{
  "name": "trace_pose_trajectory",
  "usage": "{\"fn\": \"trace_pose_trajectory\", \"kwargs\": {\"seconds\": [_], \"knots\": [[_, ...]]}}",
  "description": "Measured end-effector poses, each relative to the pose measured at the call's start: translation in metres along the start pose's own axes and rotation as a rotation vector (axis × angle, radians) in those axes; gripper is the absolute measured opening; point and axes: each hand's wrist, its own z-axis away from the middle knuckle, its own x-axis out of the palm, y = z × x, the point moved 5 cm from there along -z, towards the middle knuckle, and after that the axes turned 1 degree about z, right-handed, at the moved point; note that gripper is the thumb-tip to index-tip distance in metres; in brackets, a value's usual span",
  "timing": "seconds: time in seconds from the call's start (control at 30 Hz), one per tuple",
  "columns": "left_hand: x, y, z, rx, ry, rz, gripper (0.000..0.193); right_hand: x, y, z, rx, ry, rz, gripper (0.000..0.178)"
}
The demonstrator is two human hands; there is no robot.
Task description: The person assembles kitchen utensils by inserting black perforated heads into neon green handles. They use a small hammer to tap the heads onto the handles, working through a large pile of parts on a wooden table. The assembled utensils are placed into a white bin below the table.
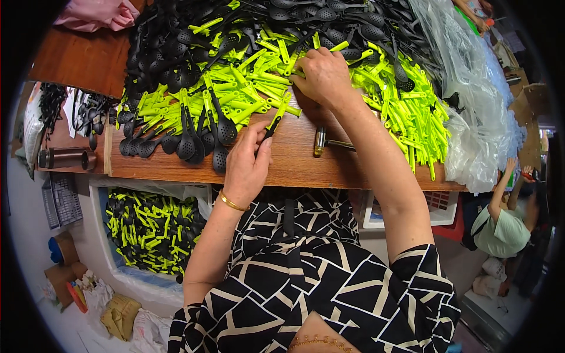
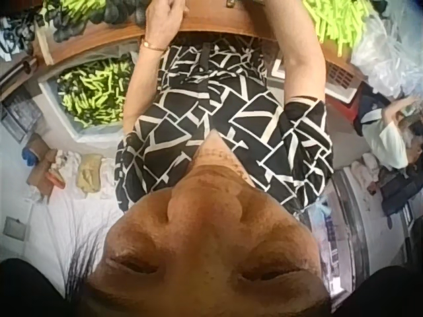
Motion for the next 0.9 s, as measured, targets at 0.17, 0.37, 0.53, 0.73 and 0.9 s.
{"fn": "trace_pose_trajectory", "kwargs": {"seconds": [0.17, 0.37, 0.53, 0.73, 0.9], "knots": [[0.022, -0.016, 0.013, -0.207, -0.072, 0.724, 0.04, 0.023, 0.001, -0.014, -0.011, -0.046, -0.149, 0.018], [0.021, -0.023, 0.021, -0.278, 0.0, 0.909, 0.032, -0.021, -0.005, 0.017, 0.176, -0.185, -0.763, 0.032], [0.031, -0.019, 0.022, -0.25, -0.03, 0.92, 0.03, -0.039, -0.054, 0.073, 0.361, -0.142, -1.598, 0.064], [0.029, -0.013, 0.021, -0.216, -0.031, 0.858, 0.03, -0.036, -0.072, 0.097, 0.394, -0.162, -1.52, 0.06], [0.028, -0.004, 0.023, -0.223, -0.059, 0.821, 0.03, -0.036, -0.074, 0.097, 0.432, -0.078, -1.706, 0.059]]}}
